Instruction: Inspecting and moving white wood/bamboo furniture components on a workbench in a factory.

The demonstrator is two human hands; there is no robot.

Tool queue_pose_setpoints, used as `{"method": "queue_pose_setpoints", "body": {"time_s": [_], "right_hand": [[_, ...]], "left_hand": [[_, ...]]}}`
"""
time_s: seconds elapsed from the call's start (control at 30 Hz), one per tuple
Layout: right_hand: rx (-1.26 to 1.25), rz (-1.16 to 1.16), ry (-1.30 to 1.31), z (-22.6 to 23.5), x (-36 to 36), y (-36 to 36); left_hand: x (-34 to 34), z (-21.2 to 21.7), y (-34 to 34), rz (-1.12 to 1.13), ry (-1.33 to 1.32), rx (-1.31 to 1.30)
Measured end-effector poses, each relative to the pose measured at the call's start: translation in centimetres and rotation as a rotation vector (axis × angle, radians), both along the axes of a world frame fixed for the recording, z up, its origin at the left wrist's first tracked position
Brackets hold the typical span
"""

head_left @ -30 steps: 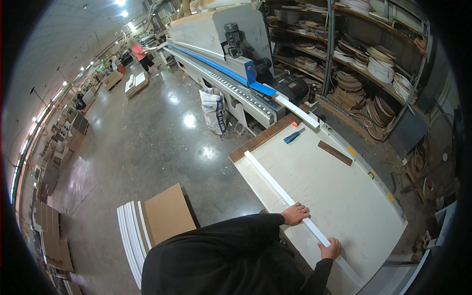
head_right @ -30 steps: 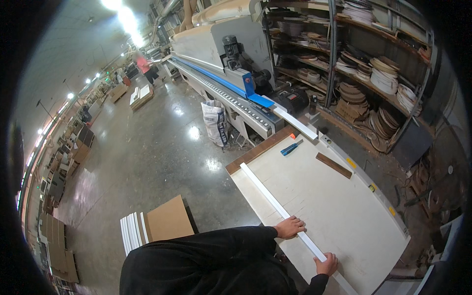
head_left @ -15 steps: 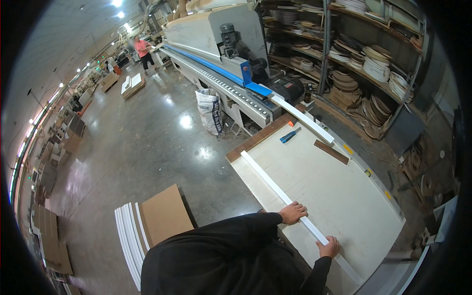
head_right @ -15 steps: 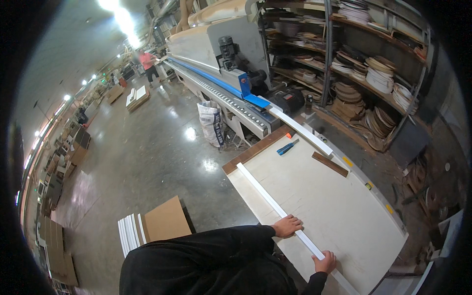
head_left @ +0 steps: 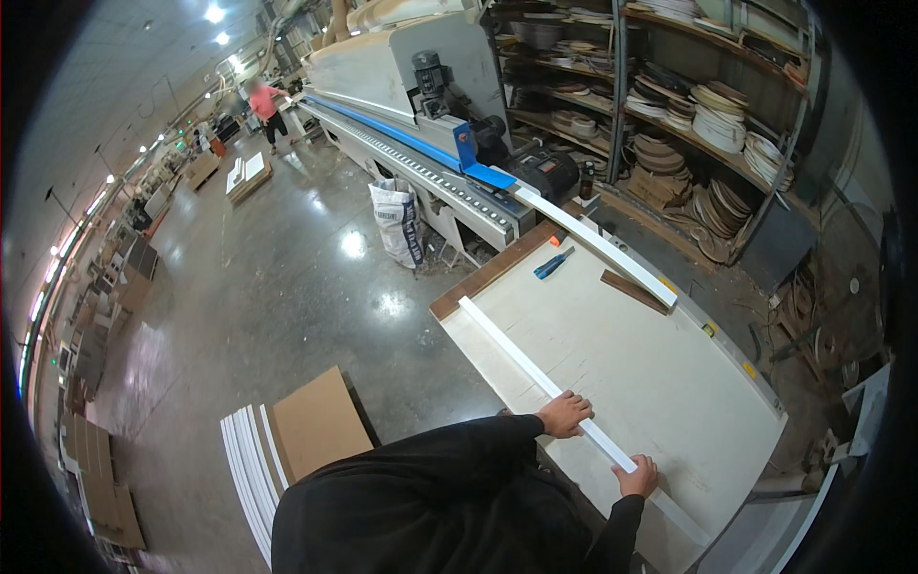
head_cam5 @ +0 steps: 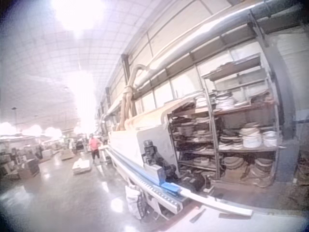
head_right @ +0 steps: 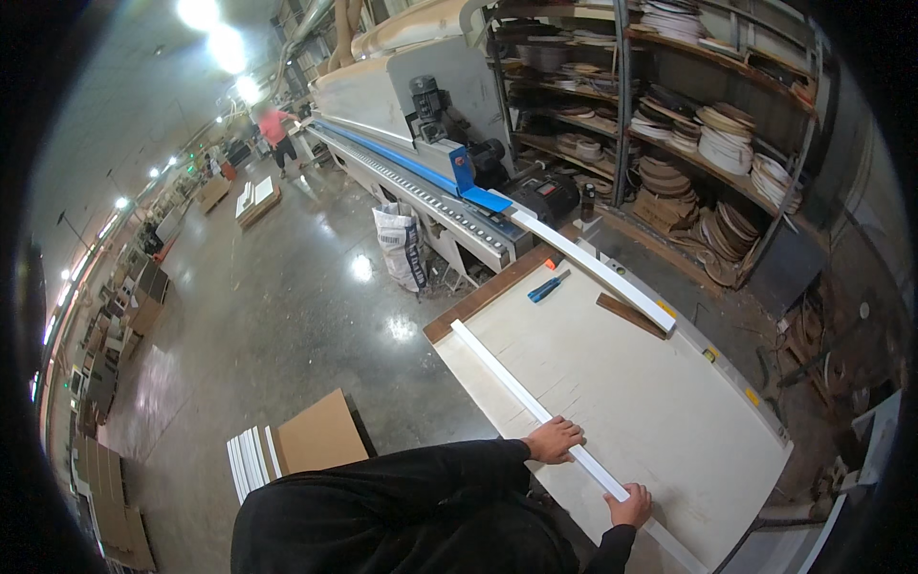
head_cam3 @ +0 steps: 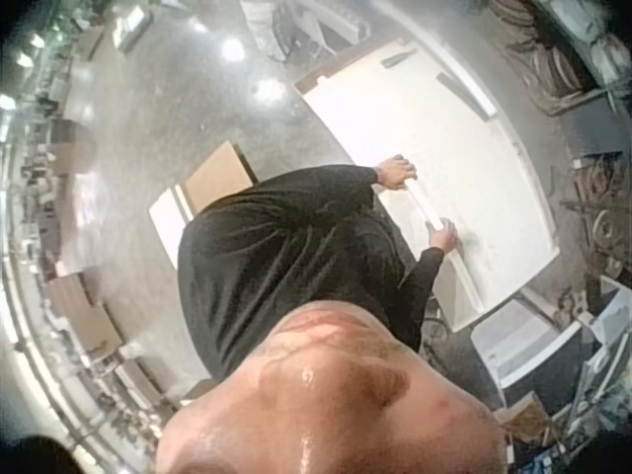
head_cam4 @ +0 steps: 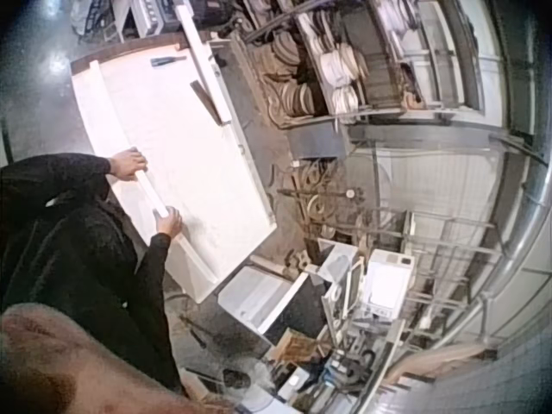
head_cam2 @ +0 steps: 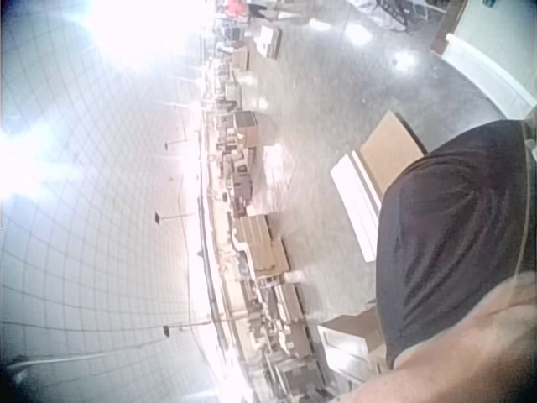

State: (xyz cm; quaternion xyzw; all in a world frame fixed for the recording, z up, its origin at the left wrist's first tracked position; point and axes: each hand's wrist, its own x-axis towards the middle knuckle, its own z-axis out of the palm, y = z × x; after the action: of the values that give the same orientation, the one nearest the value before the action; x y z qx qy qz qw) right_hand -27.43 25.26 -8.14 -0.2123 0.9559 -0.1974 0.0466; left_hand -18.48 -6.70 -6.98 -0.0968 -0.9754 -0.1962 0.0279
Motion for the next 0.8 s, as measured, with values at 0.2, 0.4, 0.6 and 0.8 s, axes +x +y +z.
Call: {"method": "queue_pose_setpoints", "body": {"time_s": [0.2,0.4,0.6,0.8], "right_hand": [[-0.004,0.002,0.006,0.59,0.07,-0.14],[-0.006,0.001,0.006,0.89,0.1,-0.33],[0.02,-0.002,0.0,0.58,0.02,-0.21],[0.026,-0.008,-0.013,0.83,0.17,-0.22]], "left_hand": [[-0.02,0.48,0.06,0.019,0.006,0.024],[-0.11,0.53,0.05,0.019,-0.022,0.015],[-0.05,0.48,0.17,0.023,0.001,0.026],[0.0,0.45,0.28,0.032,-0.003,0.001]]}}
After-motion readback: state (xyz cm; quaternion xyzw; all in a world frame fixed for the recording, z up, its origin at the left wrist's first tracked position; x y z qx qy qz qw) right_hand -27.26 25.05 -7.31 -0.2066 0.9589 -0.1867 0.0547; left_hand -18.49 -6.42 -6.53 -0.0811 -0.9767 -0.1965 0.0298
